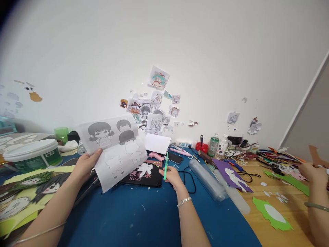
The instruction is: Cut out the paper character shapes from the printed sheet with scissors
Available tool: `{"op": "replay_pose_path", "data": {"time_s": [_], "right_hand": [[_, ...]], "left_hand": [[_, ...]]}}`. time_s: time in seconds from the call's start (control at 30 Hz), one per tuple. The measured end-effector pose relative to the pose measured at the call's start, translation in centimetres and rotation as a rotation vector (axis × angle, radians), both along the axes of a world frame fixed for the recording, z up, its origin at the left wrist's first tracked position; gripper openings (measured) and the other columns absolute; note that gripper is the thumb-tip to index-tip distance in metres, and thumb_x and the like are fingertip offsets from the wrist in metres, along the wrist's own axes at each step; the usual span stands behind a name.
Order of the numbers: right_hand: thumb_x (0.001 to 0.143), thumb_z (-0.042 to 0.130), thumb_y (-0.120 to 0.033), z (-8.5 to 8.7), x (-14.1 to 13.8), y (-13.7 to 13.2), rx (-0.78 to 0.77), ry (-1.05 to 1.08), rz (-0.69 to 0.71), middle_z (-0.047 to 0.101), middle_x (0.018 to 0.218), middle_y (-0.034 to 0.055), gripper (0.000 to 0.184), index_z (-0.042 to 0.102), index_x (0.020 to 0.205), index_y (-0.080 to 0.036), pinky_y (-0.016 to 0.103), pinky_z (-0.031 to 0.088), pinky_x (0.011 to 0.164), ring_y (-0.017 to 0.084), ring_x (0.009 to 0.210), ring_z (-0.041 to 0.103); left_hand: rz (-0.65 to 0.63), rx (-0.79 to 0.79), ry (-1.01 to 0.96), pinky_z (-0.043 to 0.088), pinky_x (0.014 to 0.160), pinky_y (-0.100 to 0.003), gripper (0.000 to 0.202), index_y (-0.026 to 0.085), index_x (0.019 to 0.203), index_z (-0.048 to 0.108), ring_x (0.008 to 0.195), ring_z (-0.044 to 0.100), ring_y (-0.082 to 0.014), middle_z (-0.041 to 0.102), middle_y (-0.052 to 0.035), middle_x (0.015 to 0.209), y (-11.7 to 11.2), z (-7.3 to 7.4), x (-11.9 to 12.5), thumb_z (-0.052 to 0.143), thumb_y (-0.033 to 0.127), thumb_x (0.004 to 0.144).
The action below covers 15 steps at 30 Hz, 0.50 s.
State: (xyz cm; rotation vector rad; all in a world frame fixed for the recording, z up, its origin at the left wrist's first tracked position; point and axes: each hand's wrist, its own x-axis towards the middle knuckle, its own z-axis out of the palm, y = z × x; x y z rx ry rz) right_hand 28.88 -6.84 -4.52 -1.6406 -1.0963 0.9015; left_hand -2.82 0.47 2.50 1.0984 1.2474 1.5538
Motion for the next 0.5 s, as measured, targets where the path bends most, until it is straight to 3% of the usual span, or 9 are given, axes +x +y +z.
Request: {"op": "replay_pose_path", "data": {"time_s": [0.13, 0.27, 0.37, 0.5], "right_hand": [[0.061, 0.071, -0.031, 0.6, -0.5, -0.5, 0.113, -0.236, -0.073, 0.058, 0.067, 0.0013, 0.027, 0.059, 0.081, -0.016, 0.019, 0.037, 0.049, 0.013, 0.06, 0.054], [0.07, 0.059, -0.043, 2.1, -1.9, -1.7, 0.233, -0.623, -0.228, 0.059, 0.064, 0.0009, 0.025, 0.06, 0.082, -0.021, 0.021, 0.031, 0.049, 0.016, 0.061, 0.053], [0.072, 0.055, -0.045, 2.9, -3.4, -2.7, 0.331, -0.653, -0.277, 0.058, 0.062, 0.0016, 0.027, 0.06, 0.085, -0.022, 0.022, 0.032, 0.05, 0.017, 0.058, 0.054], [0.073, 0.054, -0.043, 3.1, -5.4, -3.7, 0.597, -0.632, -0.339, 0.061, 0.07, 0.0057, 0.034, 0.061, 0.095, -0.018, 0.024, 0.038, 0.057, 0.019, 0.063, 0.056]], "left_hand": [[0.046, -0.027, 0.04, 0.053, 0.066, -0.031, 0.032, 0.013, 0.087, 0.064, 0.082, 0.064, -0.0247, 0.069, -0.0103, 0.092, -0.3, 0.0, 0.8, 0.065, 0.035, 0.063], [0.074, 0.034, 0.129, 0.052, 0.067, -0.033, 0.039, 0.013, 0.091, 0.062, 0.086, 0.063, -0.0278, 0.068, -0.0126, 0.096, -1.2, 0.3, 2.3, 0.061, 0.041, 0.065], [0.084, 0.132, 0.299, 0.051, 0.069, -0.034, 0.039, 0.013, 0.089, 0.063, 0.086, 0.062, -0.0294, 0.069, -0.0114, 0.092, -2.8, 1.2, 3.4, 0.057, 0.045, 0.067], [0.193, 0.437, 0.538, 0.05, 0.065, -0.032, 0.033, 0.015, 0.083, 0.064, 0.082, 0.063, -0.0272, 0.069, -0.008, 0.083, -5.8, 1.9, 5.1, 0.05, 0.044, 0.074]]}}
